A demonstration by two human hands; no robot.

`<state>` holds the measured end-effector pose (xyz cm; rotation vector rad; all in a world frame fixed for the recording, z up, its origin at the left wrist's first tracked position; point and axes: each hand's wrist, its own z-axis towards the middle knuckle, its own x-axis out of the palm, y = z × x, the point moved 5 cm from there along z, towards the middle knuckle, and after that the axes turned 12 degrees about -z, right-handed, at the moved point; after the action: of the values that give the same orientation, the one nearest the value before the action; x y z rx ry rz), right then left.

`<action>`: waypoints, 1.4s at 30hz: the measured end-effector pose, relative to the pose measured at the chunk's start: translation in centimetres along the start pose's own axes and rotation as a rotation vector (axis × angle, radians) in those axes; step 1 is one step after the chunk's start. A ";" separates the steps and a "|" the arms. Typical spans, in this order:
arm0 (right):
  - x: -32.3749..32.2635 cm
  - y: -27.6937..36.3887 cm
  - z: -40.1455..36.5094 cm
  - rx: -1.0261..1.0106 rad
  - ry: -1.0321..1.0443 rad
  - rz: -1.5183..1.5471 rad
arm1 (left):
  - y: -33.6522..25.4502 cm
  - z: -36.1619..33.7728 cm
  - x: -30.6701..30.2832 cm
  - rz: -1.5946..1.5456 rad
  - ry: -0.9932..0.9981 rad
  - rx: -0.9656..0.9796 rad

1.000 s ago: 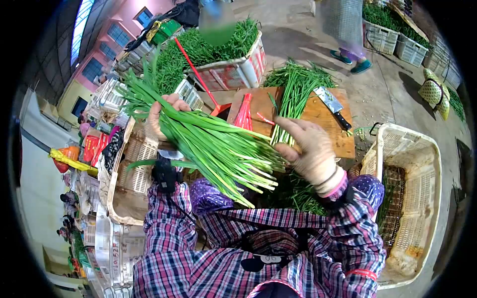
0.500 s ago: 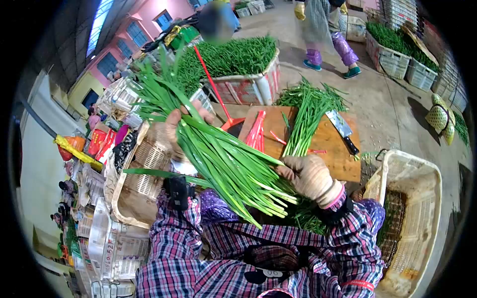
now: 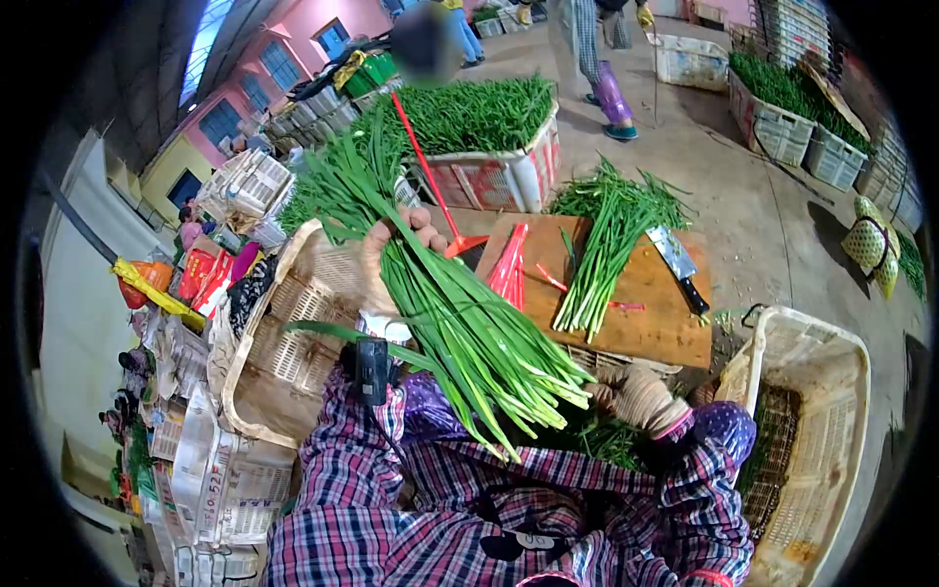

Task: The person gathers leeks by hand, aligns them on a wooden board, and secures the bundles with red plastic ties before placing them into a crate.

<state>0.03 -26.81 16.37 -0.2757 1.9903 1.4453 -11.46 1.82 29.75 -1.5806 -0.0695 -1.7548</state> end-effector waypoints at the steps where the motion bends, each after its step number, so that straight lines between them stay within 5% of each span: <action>1: -0.6 0.0 -0.2 -0.122 -0.131 -0.049 | 0.3 -0.2 0.0 0.011 -0.066 -0.040; 2: -1.2 -0.6 0.0 -0.041 -0.024 -0.048 | 0.7 -0.4 0.1 0.020 -0.131 -0.079; 4: -4.4 1.4 -1.3 -0.199 -0.370 -0.435 | 1.8 -0.9 3.5 -0.021 0.037 -0.111; 7: -6.1 2.0 -2.5 -0.279 -0.580 -0.051 | 1.4 -0.1 3.5 0.117 -0.082 0.003; 10: -5.1 4.6 -3.5 -0.167 -0.447 0.261 | 1.5 -0.3 3.9 0.183 -0.154 -0.028; 12: -4.1 7.1 -3.9 -0.288 -0.349 0.187 | 1.2 0.2 3.8 0.283 -0.152 0.144; 16: -1.2 8.3 -4.2 -0.402 -0.233 0.192 | 1.5 0.7 3.7 0.252 -0.100 0.064; 27: 2.2 7.7 -0.7 -0.106 -0.331 -0.062 | 1.7 -0.4 4.1 0.283 -0.166 0.141; 42: 4.2 7.9 1.8 -0.021 -0.087 0.535 | 2.4 -0.7 1.9 0.176 -0.158 0.137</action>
<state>-6.61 -21.47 19.53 0.3348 2.0676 1.7617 -10.62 -1.14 30.20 -1.5730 -0.1207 -1.4585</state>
